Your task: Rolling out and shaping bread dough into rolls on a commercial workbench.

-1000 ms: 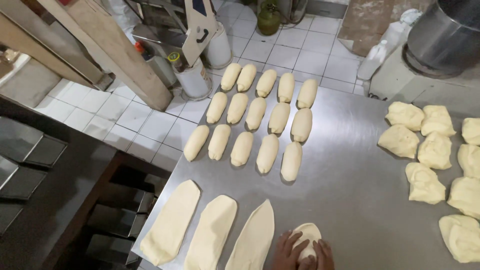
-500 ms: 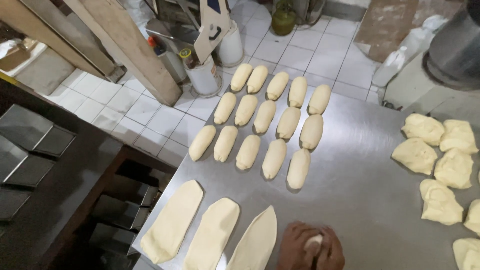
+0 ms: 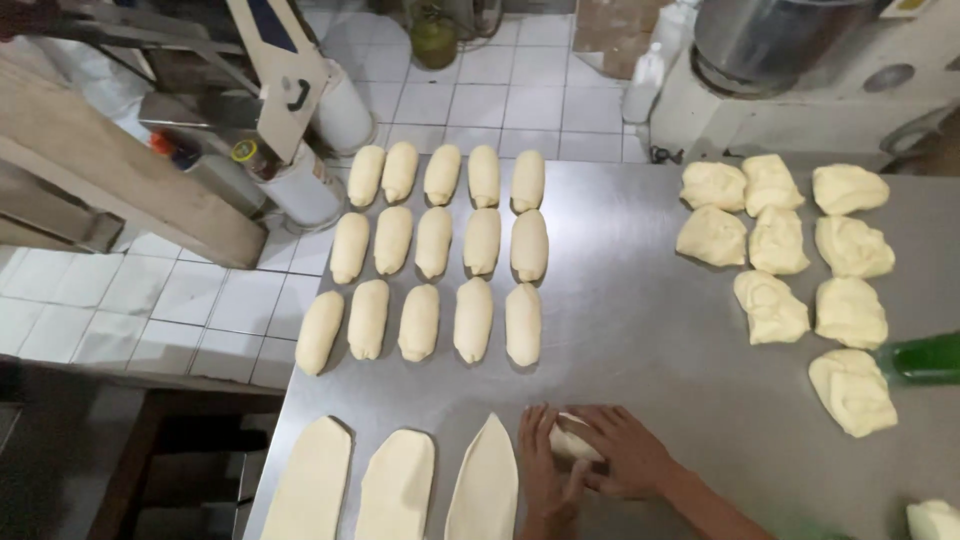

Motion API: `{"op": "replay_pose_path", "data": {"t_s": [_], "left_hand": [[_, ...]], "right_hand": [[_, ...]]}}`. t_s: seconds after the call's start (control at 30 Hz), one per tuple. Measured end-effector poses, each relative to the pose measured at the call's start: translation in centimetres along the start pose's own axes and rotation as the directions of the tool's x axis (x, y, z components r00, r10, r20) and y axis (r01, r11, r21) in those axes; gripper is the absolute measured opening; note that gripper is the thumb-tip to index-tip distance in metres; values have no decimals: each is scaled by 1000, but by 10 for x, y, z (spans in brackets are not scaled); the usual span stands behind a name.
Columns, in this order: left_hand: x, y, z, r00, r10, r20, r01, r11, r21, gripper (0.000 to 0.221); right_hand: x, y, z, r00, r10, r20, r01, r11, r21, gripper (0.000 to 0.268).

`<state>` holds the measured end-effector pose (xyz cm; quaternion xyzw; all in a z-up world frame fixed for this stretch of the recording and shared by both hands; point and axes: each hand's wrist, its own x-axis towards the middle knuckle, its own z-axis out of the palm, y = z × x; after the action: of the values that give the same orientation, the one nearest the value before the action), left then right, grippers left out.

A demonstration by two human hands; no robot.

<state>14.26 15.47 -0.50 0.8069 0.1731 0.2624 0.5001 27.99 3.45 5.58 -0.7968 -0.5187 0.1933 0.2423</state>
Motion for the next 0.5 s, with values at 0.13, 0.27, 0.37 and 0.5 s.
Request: {"op": "replay_pose_path", "data": {"t_s": [0.13,0.27,0.37,0.5], "left_hand": [[1,4,-1,998,62,-3,-61,996,68,81],[-4,-11,4,997,67,-44,-66,998,25,87],[-11,-25,13,997,-21,-78,23,999,23,89],[-8,-65,27,974,177,-138,-158,978,137,94]], "right_hand": [[6,13,22,984,-78,159,110,973,-205,89],[31,15,4,931,53,361,-17,994,-104,84],[46,57,-3,868,212,449,-409,817,406,70],[94,105,-33,804,394,446,-523,109,845,67]]}}
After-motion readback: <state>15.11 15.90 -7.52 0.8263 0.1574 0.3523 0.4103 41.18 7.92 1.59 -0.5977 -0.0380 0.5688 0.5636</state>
